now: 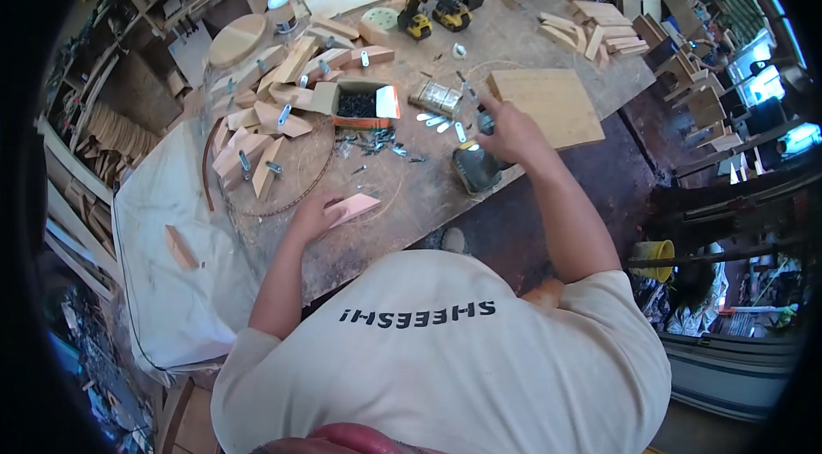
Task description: The person attaches metal brackets to wooden blocks by placing the brackets onto the wood, positioning screws, and driving the screws with an electric drill.
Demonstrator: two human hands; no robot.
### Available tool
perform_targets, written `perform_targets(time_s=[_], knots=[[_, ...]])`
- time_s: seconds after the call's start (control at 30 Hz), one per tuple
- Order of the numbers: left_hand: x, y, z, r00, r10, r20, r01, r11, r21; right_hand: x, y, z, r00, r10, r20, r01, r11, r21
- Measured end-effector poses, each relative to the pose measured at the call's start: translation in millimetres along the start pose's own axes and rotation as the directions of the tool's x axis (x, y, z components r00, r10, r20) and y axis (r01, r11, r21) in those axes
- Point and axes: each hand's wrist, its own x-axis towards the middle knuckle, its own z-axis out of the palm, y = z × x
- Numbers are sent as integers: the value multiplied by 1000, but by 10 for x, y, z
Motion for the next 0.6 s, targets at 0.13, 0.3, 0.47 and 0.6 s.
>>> perform_targets(time_s=[0.13,0.3,0.47,0.6], knots=[[277,140,-14,998,21,-52,-29,986,-161,19,-5,85,999,11,-51,-12,1000,-28],[1022,430,155,941,303,-150,-325,931,-163,14,-57,65,993,90,-77,-91,996,-8],[1912,1119,460,958,285,-8,-285,958,6,15,-41,80,992,88,-90,-91,996,-23],[2500,966,1039,949,288,-126,-266,950,162,21,-72,42,991,113,-74,-114,993,-9]])
